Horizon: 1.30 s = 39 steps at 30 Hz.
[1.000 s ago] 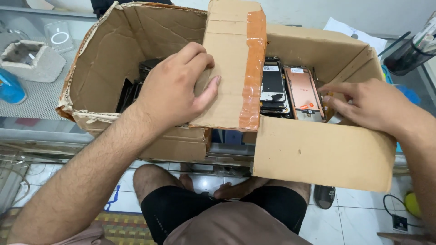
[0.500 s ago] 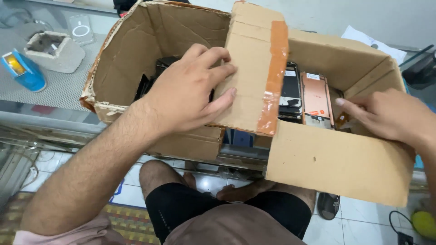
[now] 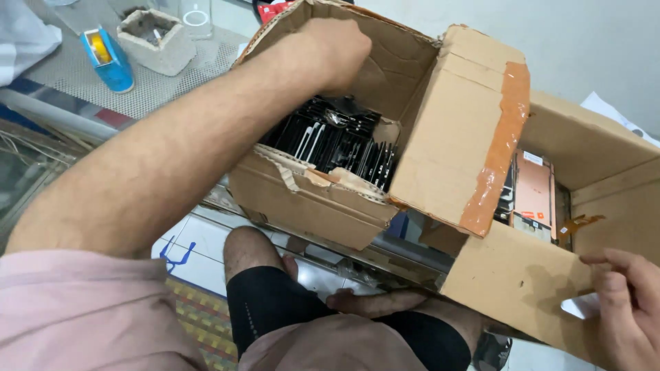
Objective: The person is sorting through a box of mobile phone screens and frames, inspecting them and using a small tool to peel off protective films.
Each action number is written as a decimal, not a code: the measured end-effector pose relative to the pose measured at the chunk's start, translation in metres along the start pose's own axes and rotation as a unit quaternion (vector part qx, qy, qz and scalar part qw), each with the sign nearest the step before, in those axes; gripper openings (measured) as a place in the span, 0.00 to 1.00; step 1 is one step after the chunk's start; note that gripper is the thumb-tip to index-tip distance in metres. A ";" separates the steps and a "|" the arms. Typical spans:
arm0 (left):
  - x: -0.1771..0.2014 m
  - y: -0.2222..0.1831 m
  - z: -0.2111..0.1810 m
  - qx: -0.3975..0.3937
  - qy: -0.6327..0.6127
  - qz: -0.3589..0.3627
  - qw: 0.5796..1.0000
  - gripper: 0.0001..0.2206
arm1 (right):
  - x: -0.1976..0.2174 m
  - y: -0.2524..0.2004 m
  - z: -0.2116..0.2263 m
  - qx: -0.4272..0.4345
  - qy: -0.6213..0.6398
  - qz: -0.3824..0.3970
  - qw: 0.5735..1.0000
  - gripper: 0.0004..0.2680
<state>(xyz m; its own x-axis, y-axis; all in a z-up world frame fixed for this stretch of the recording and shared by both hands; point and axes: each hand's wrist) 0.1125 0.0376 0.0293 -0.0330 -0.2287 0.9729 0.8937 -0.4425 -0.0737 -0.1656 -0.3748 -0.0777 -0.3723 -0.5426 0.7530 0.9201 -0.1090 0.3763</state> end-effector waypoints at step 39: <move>-0.062 0.060 -0.001 -0.015 0.076 0.080 0.994 0.13 | 0.005 0.000 -0.021 0.047 -0.085 0.018 0.995 0.14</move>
<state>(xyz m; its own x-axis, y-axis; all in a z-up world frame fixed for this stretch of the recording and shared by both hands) 0.1674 0.0246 -0.0355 0.0402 -0.4253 0.9042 0.8794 -0.4146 -0.2341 -0.1646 -0.3954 -0.0849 -0.3623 -0.3949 0.8443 0.9205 -0.0095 0.3906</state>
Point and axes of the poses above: each hand's wrist, its own y-axis towards the middle knuckle, its own x-axis out of the back of the hand, z = x × y, and after that the axes turned 1 degree about y, right-handed
